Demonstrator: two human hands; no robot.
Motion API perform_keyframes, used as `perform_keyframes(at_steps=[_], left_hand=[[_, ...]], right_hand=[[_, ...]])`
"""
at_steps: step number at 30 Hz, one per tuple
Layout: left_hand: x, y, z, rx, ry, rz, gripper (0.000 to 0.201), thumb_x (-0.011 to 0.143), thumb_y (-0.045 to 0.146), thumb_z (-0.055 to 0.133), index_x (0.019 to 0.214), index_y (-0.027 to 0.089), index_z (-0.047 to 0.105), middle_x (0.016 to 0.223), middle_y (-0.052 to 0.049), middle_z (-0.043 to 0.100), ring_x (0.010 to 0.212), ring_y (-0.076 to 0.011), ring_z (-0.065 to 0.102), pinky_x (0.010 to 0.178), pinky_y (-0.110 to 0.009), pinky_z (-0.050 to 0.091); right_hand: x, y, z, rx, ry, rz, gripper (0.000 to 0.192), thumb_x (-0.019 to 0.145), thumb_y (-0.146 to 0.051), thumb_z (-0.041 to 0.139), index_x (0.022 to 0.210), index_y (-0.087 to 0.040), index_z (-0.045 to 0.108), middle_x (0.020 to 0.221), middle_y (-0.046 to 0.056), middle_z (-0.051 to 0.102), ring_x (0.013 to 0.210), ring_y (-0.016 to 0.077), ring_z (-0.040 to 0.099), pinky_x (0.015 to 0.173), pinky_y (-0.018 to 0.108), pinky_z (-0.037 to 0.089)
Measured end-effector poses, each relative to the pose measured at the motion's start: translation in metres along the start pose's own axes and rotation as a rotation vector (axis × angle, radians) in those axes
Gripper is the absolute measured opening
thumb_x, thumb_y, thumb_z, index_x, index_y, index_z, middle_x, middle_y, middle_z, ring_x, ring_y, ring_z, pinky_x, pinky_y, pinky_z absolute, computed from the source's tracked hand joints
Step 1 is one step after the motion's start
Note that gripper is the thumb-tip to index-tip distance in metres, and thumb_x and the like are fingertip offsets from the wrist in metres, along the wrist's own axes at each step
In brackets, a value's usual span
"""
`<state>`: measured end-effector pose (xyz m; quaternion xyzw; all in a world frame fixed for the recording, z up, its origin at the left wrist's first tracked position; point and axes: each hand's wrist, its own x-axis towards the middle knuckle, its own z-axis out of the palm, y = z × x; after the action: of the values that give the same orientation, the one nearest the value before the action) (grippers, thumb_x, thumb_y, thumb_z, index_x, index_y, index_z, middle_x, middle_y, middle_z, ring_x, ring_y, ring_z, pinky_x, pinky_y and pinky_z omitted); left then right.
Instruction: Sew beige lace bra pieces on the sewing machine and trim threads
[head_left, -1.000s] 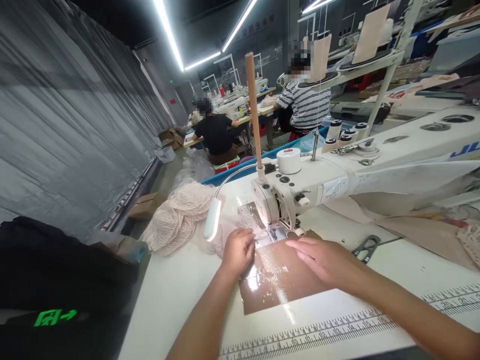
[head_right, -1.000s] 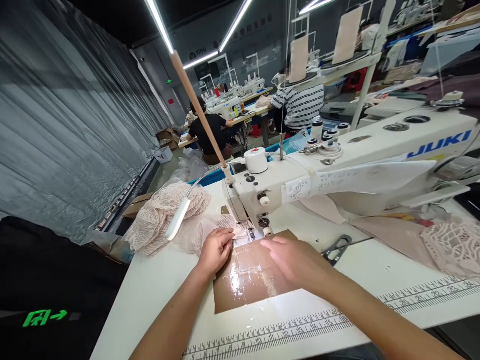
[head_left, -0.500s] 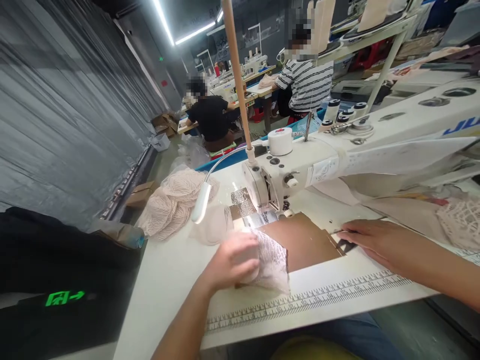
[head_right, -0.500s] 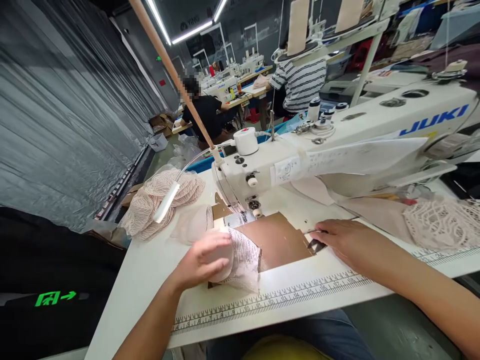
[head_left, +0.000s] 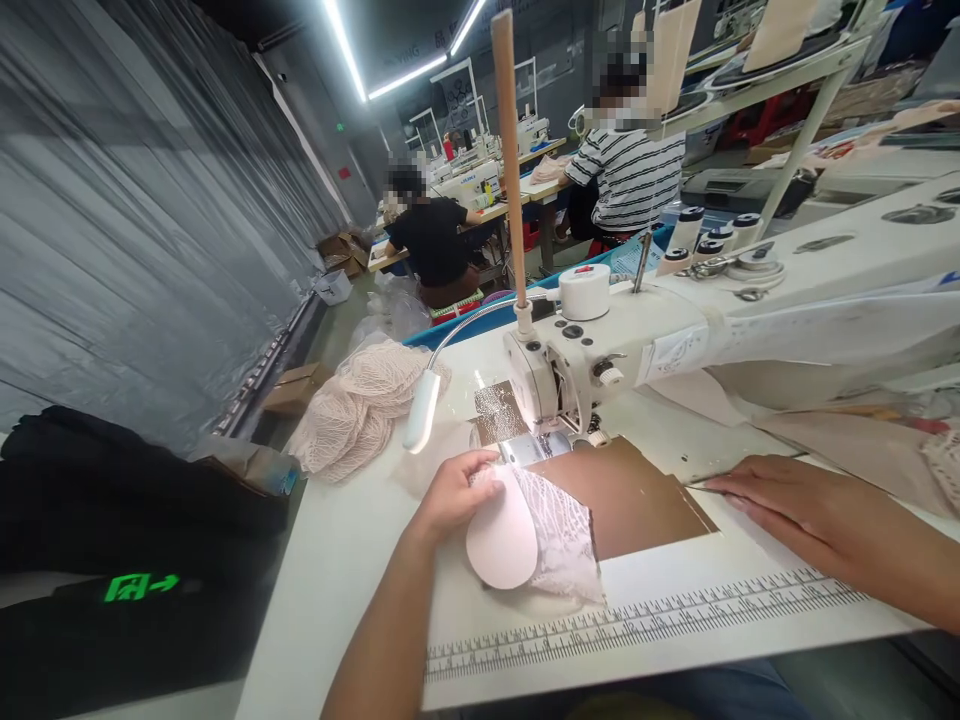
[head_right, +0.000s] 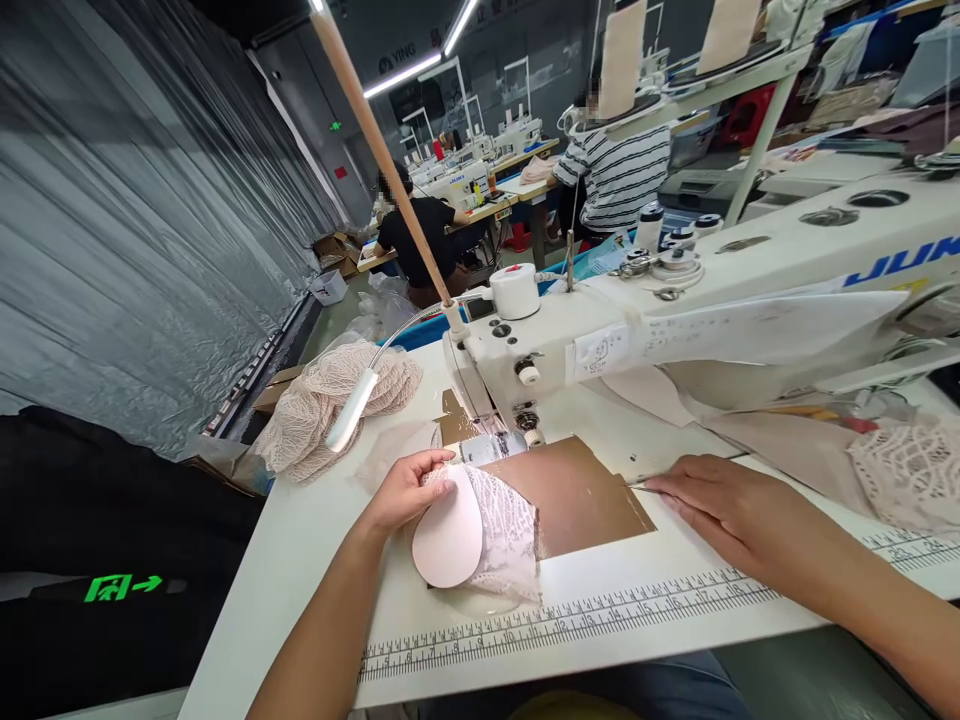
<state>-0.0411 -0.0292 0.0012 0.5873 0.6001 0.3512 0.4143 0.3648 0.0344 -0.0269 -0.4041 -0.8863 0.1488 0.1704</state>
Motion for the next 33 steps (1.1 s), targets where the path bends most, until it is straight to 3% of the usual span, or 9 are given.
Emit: perform_keyframes(at_steps=[4, 8, 12, 16, 20, 29, 33], left_hand=[[-0.004, 0.008, 0.001, -0.088, -0.061, -0.002, 0.041, 0.071, 0.036, 0.074, 0.105, 0.013, 0.066, 0.102, -0.009, 0.068, 0.094, -0.0230, 0.062, 0.083, -0.031, 0.049], [-0.008, 0.011, 0.001, -0.190, -0.147, -0.008, 0.038, 0.072, 0.039, 0.075, 0.100, 0.014, 0.068, 0.097, -0.008, 0.067, 0.089, -0.0207, 0.061, 0.077, -0.027, 0.047], [-0.010, 0.011, 0.006, -0.280, -0.200, -0.037, 0.037, 0.072, 0.039, 0.076, 0.098, 0.014, 0.068, 0.093, -0.007, 0.067, 0.083, -0.0183, 0.060, 0.072, -0.025, 0.046], [-0.011, 0.015, 0.013, -0.349, -0.250, -0.004, 0.033, 0.073, 0.036, 0.075, 0.096, 0.014, 0.068, 0.090, -0.006, 0.066, 0.080, -0.0162, 0.059, 0.073, -0.024, 0.045], [-0.013, 0.018, 0.011, -0.275, -0.267, 0.006, 0.028, 0.075, 0.034, 0.073, 0.094, 0.014, 0.068, 0.085, -0.004, 0.063, 0.075, -0.0144, 0.056, 0.068, -0.023, 0.042], [-0.008, 0.000, -0.008, -0.022, -0.126, -0.034, 0.028, 0.073, 0.029, 0.069, 0.097, 0.015, 0.067, 0.063, 0.005, 0.046, 0.059, -0.0095, 0.043, 0.057, -0.020, 0.034], [-0.004, -0.004, -0.006, 0.044, -0.042, 0.020, 0.028, 0.078, 0.025, 0.064, 0.104, 0.014, 0.064, 0.073, 0.002, 0.053, 0.065, -0.0115, 0.050, 0.063, -0.023, 0.042]], right_hand=[[0.011, -0.040, 0.004, 0.214, 0.038, 0.071, 0.029, 0.091, -0.035, 0.045, 0.110, -0.029, 0.066, 0.114, 0.012, 0.066, 0.110, 0.0273, 0.058, 0.091, 0.037, 0.046], [0.034, -0.085, 0.015, 0.367, -0.044, 0.081, 0.038, 0.095, -0.040, 0.037, 0.121, -0.026, 0.061, 0.109, 0.010, 0.069, 0.099, 0.0276, 0.064, 0.081, 0.038, 0.051], [0.063, -0.125, 0.022, 0.358, -0.081, -0.031, 0.033, 0.092, -0.042, 0.042, 0.099, -0.025, 0.069, 0.090, 0.005, 0.071, 0.080, 0.0232, 0.064, 0.067, 0.032, 0.049], [0.091, -0.149, 0.030, 0.357, -0.042, -0.057, 0.020, 0.085, -0.035, 0.051, 0.086, -0.022, 0.065, 0.077, 0.002, 0.066, 0.070, 0.0193, 0.058, 0.060, 0.028, 0.043], [0.104, -0.151, 0.039, 0.383, -0.117, -0.029, 0.026, 0.086, -0.029, 0.048, 0.061, -0.021, 0.049, 0.061, -0.002, 0.054, 0.059, 0.0153, 0.050, 0.052, 0.026, 0.034], [0.096, -0.132, 0.039, 0.352, -0.216, 0.083, 0.026, 0.084, -0.031, 0.047, 0.061, -0.020, 0.043, 0.060, -0.002, 0.052, 0.057, 0.0147, 0.047, 0.050, 0.026, 0.025], [0.093, -0.127, 0.040, 0.282, -0.203, 0.081, 0.028, 0.084, -0.031, 0.046, 0.059, -0.020, 0.039, 0.057, -0.002, 0.050, 0.054, 0.0140, 0.045, 0.049, 0.027, 0.022]])
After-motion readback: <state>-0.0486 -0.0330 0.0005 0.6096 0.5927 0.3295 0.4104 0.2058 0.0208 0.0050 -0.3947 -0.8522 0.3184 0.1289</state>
